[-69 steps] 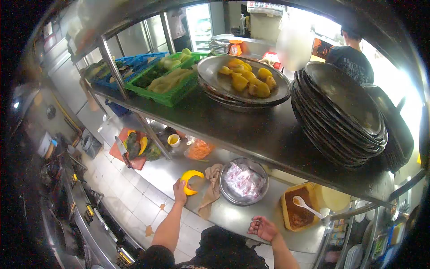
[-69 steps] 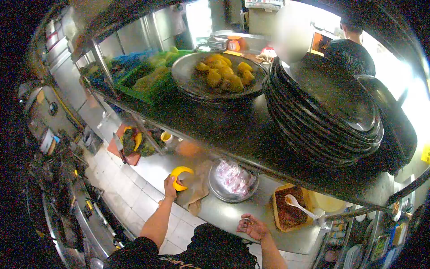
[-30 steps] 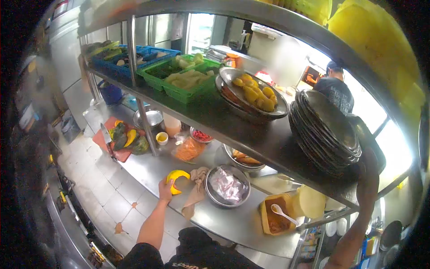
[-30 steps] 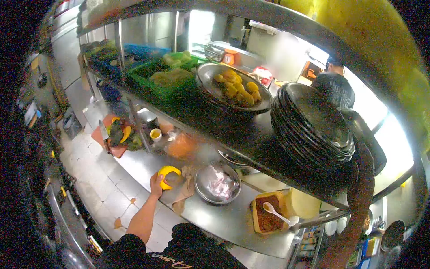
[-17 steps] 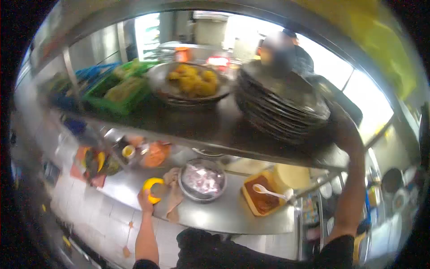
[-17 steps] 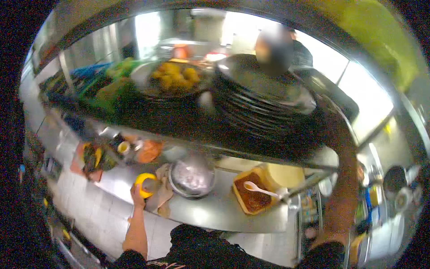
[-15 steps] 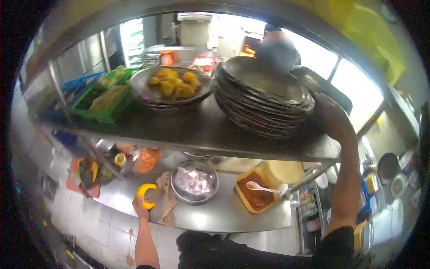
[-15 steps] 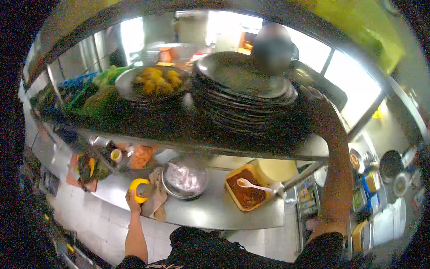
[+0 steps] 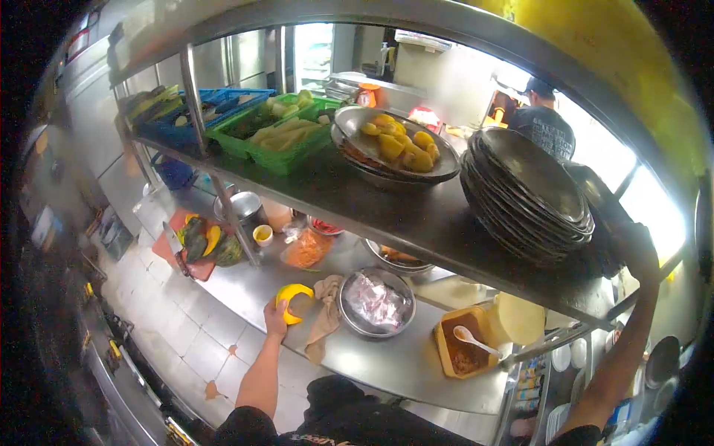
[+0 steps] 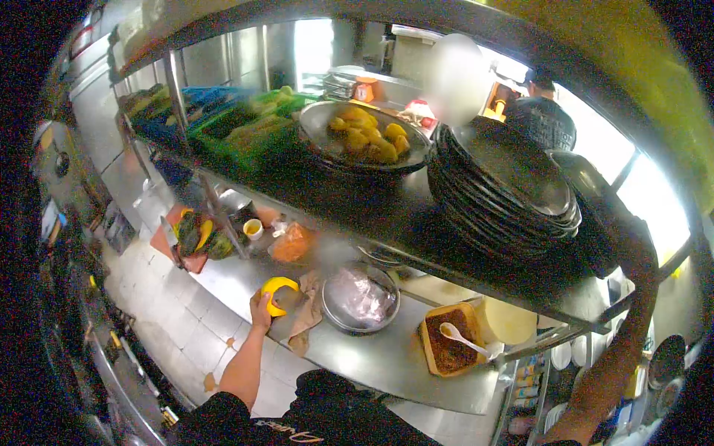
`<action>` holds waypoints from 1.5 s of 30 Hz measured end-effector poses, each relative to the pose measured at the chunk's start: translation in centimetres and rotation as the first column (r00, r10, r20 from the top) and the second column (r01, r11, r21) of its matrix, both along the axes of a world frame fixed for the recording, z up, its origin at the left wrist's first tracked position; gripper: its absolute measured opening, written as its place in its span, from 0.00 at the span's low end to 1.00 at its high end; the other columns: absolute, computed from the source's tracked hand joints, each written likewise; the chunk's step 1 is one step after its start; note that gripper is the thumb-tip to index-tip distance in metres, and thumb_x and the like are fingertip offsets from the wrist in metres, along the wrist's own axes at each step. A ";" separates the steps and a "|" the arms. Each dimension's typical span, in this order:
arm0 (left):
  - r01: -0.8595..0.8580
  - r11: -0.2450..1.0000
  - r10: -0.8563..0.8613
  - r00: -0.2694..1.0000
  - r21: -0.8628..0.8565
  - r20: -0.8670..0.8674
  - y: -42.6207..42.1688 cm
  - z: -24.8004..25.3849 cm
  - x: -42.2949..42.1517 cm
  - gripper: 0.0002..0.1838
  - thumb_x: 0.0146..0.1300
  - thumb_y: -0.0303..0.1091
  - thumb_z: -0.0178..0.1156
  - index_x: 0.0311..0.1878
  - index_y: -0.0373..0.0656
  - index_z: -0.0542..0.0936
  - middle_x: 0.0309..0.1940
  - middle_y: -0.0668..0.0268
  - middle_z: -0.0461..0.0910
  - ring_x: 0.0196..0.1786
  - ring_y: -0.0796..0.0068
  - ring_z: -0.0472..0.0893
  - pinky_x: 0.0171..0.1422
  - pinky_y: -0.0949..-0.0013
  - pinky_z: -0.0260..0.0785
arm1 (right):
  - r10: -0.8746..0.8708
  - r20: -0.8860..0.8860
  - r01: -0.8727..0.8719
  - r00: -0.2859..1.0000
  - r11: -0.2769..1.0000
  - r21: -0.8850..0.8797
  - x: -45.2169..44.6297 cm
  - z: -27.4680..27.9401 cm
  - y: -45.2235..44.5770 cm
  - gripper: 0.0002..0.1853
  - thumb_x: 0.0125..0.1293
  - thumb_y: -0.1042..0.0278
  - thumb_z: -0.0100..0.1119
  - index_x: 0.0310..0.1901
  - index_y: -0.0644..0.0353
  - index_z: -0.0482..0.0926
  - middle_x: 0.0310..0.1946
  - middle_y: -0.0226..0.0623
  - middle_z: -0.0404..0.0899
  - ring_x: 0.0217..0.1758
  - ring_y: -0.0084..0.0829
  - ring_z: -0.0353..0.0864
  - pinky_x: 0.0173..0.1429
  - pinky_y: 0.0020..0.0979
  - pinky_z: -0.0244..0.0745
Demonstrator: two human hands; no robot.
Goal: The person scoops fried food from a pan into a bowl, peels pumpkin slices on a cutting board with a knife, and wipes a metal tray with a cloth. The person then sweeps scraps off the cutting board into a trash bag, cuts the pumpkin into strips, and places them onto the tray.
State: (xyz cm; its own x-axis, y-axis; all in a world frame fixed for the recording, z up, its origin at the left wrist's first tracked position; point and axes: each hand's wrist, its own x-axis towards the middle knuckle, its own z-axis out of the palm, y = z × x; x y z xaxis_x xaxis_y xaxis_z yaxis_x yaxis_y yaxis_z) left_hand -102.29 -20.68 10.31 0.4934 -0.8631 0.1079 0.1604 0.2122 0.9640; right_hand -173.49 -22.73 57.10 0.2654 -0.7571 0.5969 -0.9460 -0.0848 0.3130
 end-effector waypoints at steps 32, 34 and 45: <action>-0.047 0.998 0.040 0.985 0.041 0.167 -0.6 -2.3 1.1 0.19 0.59 0.44 0.58 0.39 0.34 0.77 0.22 0.67 0.75 0.24 0.76 0.73 0.30 0.71 0.66 | 0.126 0.110 -0.081 0.986 0.935 -0.344 14.0 1.8 8.0 0.12 0.62 0.64 0.59 0.28 0.62 0.70 0.23 0.40 0.67 0.25 0.38 0.68 0.32 0.36 0.64; -0.111 0.993 0.100 0.974 0.046 0.205 -0.9 -4.1 1.7 0.20 0.59 0.45 0.58 0.39 0.33 0.76 0.24 0.66 0.76 0.26 0.73 0.73 0.33 0.68 0.67 | 0.112 0.111 -0.070 0.987 0.943 -0.325 15.0 2.2 11.1 0.15 0.61 0.60 0.60 0.25 0.61 0.69 0.21 0.40 0.66 0.25 0.38 0.67 0.30 0.35 0.62; 0.022 0.999 -0.026 0.994 0.035 0.103 -0.4 -0.7 1.1 0.17 0.64 0.47 0.52 0.34 0.40 0.72 0.23 0.67 0.70 0.24 0.77 0.71 0.30 0.72 0.66 | 0.301 0.039 -0.289 0.953 0.939 -0.187 13.7 2.6 28.8 0.10 0.57 0.64 0.55 0.33 0.64 0.73 0.32 0.45 0.67 0.37 0.40 0.67 0.43 0.40 0.62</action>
State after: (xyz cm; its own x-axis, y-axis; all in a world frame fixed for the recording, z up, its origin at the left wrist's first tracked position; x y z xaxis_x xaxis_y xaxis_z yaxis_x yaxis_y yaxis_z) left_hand -101.22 -21.05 9.57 0.4603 -0.8785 0.1278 0.0646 0.1767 0.9821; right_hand -159.74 6.10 59.74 0.4162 -0.5312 0.7380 -0.9059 -0.3118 0.2865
